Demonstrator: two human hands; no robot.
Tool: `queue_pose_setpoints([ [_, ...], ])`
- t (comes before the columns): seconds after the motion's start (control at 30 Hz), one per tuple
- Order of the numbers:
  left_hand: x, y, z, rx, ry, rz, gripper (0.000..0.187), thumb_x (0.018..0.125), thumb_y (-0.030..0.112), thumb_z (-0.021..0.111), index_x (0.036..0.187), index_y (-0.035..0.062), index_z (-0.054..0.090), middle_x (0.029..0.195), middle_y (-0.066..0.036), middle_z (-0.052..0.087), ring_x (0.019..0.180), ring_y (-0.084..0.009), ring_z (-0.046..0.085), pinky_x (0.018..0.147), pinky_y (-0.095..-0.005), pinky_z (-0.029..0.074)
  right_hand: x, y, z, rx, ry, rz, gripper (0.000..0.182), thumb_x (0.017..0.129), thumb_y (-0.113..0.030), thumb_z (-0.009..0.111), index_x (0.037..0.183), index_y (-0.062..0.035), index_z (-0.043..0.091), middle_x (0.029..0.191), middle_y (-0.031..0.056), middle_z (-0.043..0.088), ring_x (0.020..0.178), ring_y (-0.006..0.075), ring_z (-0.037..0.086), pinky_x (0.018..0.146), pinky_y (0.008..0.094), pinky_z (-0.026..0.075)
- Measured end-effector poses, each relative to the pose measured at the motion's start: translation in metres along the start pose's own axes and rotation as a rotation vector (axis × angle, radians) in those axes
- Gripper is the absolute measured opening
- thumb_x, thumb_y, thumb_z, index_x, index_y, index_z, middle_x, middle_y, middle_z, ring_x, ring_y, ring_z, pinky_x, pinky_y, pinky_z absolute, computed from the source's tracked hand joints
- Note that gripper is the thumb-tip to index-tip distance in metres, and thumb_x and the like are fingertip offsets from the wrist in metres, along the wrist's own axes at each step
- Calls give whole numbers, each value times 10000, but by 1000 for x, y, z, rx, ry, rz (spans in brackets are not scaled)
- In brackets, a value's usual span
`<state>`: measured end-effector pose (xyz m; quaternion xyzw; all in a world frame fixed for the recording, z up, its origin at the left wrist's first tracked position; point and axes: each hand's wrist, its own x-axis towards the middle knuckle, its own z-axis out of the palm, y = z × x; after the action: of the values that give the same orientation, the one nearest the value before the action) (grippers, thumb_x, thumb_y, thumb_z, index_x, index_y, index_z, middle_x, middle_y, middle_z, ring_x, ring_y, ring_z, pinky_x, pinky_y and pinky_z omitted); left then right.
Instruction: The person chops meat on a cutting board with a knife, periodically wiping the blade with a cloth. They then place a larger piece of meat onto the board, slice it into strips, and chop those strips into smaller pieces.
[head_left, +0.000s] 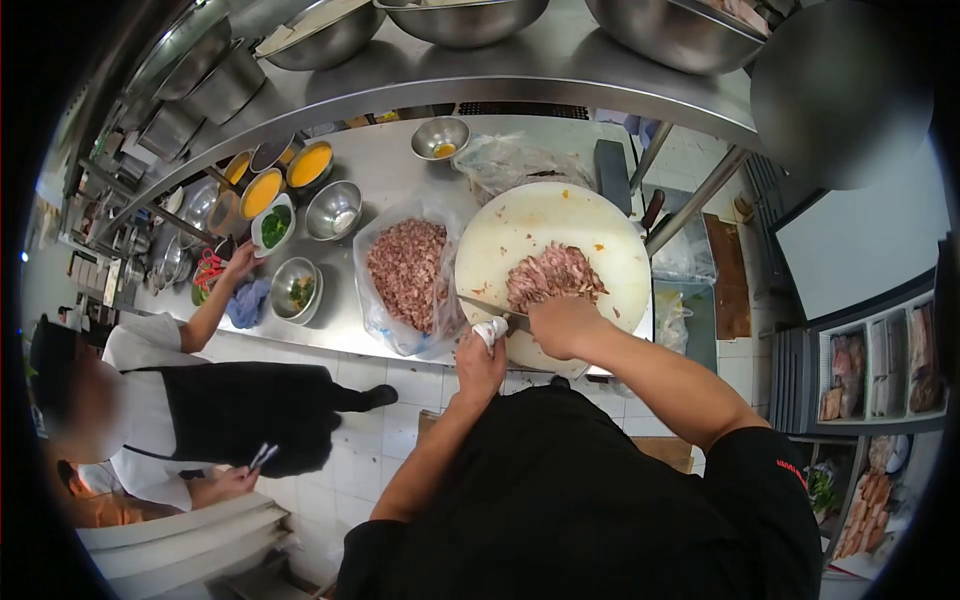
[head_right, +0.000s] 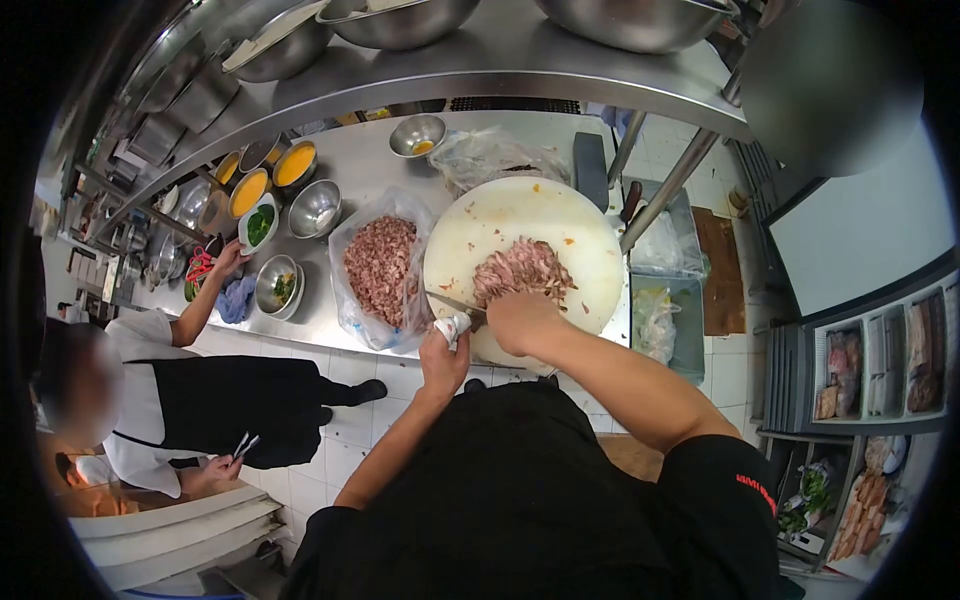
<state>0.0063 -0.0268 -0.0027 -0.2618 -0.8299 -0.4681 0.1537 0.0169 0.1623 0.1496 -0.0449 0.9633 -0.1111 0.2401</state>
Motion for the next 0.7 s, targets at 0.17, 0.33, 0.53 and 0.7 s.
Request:
queue_pose_setpoints([
  [0.17, -3, 0, -2, 6, 5, 12, 187, 892, -9, 742, 1073, 36, 759, 1002, -181, 752, 934, -415, 705, 832, -487, 555, -4, -1, 8, -25, -18, -4, 251, 947, -101, 610, 1054, 34, 793, 1070, 228, 790, 993, 379, 785, 853, 481, 630],
  [0.33, 2, 5, -3, -12, -20, -47, 192, 886, -29, 724, 1070, 17, 756, 947, -185, 738, 920, -429, 677, 822, -502, 544, -7, 25, -31, 289, -272, 116, 334, 1038, -212, 583, 1058, 86, 733, 968, 214, 774, 691, 347, 767, 657, 462, 624],
  [0.53, 39, 3, -8, 80, -259, 92, 1128, 707, 509, 962, 1546, -38, 443, 1586, -282, 425, 1487, -518, 346, 1232, -595, 296, -42, 126, -12, 110, 347, 173, 310, 1025, -230, 577, 1155, 28, 690, 981, 265, 767, 745, 328, 786, 670, 462, 617],
  [0.7, 100, -4, 13, 274, -532, 158, 1383, 580, 743, 923, 1577, -69, 413, 1690, -302, 322, 1610, -519, 172, 1318, -629, 116, -36, 149, 18, -101, 431, 508, 301, 983, -143, 582, 1201, 50, 658, 989, 246, 785, 871, 358, 799, 746, 476, 635],
])
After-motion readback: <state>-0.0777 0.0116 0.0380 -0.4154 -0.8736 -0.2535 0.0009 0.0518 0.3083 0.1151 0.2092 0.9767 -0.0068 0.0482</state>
